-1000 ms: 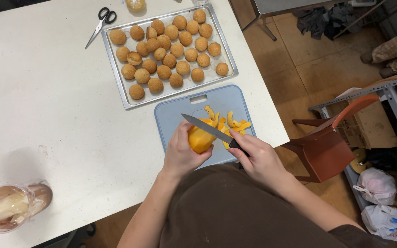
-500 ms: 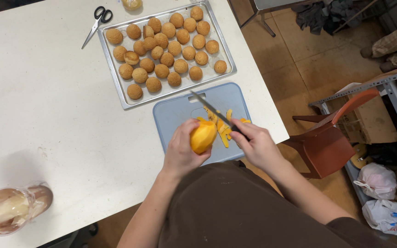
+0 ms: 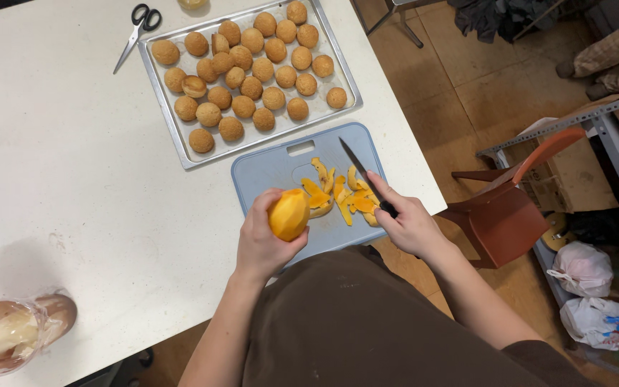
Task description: The person peels a mango using a knife over a blue cutting board. The person rotates the mango and removes the skin in strips, leaving the peeled fruit in hand while the peels accumulate on the board.
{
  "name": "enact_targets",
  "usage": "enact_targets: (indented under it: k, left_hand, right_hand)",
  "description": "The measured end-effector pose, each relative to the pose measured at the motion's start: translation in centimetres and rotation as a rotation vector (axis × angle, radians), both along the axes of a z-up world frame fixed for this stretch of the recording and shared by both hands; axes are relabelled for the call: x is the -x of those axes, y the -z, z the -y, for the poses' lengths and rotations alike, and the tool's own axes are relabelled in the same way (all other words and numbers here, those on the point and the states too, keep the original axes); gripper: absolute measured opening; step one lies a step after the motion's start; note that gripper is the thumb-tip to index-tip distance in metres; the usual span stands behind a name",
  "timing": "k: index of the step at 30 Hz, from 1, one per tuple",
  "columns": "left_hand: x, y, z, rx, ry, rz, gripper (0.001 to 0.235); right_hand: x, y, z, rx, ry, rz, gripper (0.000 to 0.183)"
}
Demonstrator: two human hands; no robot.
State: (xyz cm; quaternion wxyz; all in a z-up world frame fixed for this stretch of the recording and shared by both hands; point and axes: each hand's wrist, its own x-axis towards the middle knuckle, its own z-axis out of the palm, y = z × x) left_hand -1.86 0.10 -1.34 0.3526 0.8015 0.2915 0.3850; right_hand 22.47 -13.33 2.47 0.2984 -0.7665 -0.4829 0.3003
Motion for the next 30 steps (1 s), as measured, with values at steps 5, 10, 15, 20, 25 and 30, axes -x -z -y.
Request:
enact_targets:
  k: [5, 10, 15, 20, 25, 30]
  left_hand:
    - [0.3, 0.2, 0.2, 0.053, -0.020, 0.002, 0.075]
    - [0.5, 0.6, 0.1, 0.070, -0.032, 0.009, 0.074]
    - [0.6, 0.9, 0.3, 0.112, -0.038, -0.001, 0.073]
    - [0.7, 1.1, 0.5, 0.174, -0.050, -0.007, 0.073]
    - [0.9, 1.1, 0.6, 0.184, -0.051, 0.006, 0.075]
    - [0.4, 1.4, 1.2, 0.271, -0.085, 0.032, 0.077]
  right_hand:
    - [-0.4, 1.6, -1.1, 0.211, 0.101, -0.199, 0.072]
    - [-1.7, 5.4, -2.1, 0.379, 0.197, -0.405, 0.065]
    - [-3.7, 10.1, -1.4, 0.408, 0.191, -0.417, 0.070]
    - [-5.2, 15.3, 0.5, 0.421, -0.004, 0.019, 0.075]
    - [-4.6, 17.1, 2.4, 0.233, -0.078, 0.159, 0.071]
    - [-3.6, 15.6, 2.6, 0.255, 0.309, -0.201, 0.038]
